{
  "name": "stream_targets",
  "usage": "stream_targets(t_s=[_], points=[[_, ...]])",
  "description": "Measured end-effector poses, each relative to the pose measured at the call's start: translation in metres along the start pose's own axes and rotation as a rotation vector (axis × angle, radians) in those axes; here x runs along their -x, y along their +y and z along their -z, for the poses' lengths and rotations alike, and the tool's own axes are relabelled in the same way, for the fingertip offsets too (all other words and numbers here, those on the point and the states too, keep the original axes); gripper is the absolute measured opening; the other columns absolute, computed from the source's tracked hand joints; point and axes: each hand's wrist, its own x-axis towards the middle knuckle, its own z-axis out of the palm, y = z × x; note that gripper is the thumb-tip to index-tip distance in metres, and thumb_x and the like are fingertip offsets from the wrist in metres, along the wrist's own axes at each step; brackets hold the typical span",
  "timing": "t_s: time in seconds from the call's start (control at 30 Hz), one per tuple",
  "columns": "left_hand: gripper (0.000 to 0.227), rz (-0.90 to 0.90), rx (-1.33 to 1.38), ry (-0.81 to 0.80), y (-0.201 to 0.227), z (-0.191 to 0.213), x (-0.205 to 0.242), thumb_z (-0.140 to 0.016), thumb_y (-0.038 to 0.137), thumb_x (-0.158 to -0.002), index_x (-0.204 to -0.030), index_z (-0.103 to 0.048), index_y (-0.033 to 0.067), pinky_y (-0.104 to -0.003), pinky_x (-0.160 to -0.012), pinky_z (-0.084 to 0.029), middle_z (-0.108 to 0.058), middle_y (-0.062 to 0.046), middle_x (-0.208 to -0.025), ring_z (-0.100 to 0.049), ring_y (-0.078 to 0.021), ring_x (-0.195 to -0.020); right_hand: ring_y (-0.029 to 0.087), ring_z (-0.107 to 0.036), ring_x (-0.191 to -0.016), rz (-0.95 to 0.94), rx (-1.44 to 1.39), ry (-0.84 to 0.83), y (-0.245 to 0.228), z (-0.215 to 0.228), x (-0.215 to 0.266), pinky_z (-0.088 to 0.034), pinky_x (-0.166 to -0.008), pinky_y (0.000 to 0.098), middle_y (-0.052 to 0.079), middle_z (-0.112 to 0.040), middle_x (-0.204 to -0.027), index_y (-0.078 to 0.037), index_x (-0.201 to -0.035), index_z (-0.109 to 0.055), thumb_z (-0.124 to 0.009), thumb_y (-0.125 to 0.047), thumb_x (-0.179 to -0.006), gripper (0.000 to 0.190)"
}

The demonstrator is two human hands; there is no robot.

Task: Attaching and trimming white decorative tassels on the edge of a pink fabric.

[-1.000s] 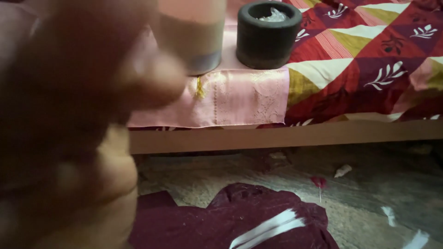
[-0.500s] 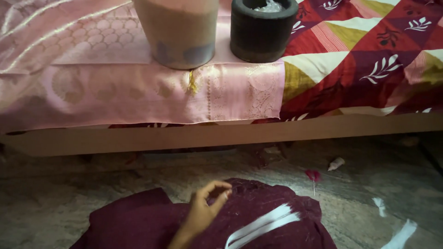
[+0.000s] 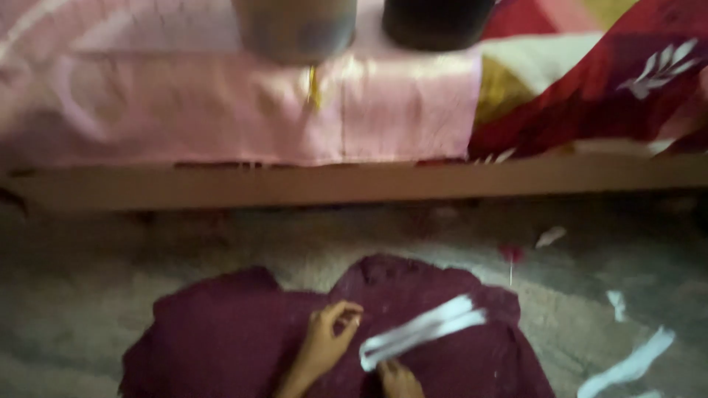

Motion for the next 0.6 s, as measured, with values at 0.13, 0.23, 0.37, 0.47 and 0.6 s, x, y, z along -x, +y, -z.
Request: stream_targets(t_s=[0.13,0.23,0.37,0.47,0.6], points=[[0.020,0.034,-0.064,0.058,0.009,0.007,0.029,-0.070,0.010,-0.089,-0.107,-0.075,0.0045,-0.031,-0.073,-0.061,-0.080,-0.010,-0.100,-0.077,-0.0180,-0.085,0.039,-0.070,-0.096,-0.061,-0.035,-0.070,-0.095,0.131,-0.001,-0.059,-0.080,0.0466,0.016,-0.069,-0.108,-0.004,-0.114,-0.066,-0.083,-0.004,-0.059,0.057],[0.020,0.104,-0.091,0.062,0.005,0.012,0.044,-0.069,0.011,-0.089,-0.108,-0.074,0.0053,-0.031,-0.070,-0.060,-0.080,-0.010,-0.099,-0.077,-0.0174,-0.083,0.037,-0.070,-0.089,-0.123,-0.121,0.003,-0.089,0.140,0.007,-0.058,-0.076,0.0459,0.014,-0.071,-0.100,-0.007,-0.105,-0.069,-0.081,-0.006,-0.067,0.040],[0.019,0.245,-0.154,0.020,0.004,0.010,0.062,-0.069,0.013,-0.089,-0.106,-0.074,0.0066,-0.033,-0.062,-0.059,-0.080,-0.010,-0.094,-0.075,-0.0182,-0.074,0.032,-0.072,-0.081,-0.183,-0.193,0.177,-0.070,0.141,0.013,-0.059,-0.073,0.0435,0.013,-0.073,-0.093,-0.005,-0.090,-0.073,-0.075,-0.009,-0.083,0.008],[0.016,0.314,-0.238,-0.061,0.012,0.002,0.068,-0.069,0.014,-0.089,-0.102,-0.075,0.0073,-0.036,-0.061,-0.057,-0.079,-0.010,-0.089,-0.074,-0.0204,-0.070,0.032,-0.072,-0.080,-0.161,-0.161,0.137,-0.085,0.167,0.002,-0.059,-0.073,0.0431,0.015,-0.072,-0.093,-0.005,-0.094,-0.076,-0.077,-0.011,-0.077,0.018],[0.014,0.207,-0.264,-0.115,0.006,-0.014,0.072,-0.068,0.012,-0.089,-0.101,-0.074,0.0060,-0.037,-0.067,-0.058,-0.077,-0.011,-0.091,-0.074,-0.0225,-0.076,0.034,-0.071,-0.085,-0.086,0.036,0.044,-0.075,0.143,-0.006,-0.059,-0.074,0.0430,0.019,-0.069,-0.105,-0.006,-0.094,-0.078,-0.077,-0.013,-0.078,0.018]])
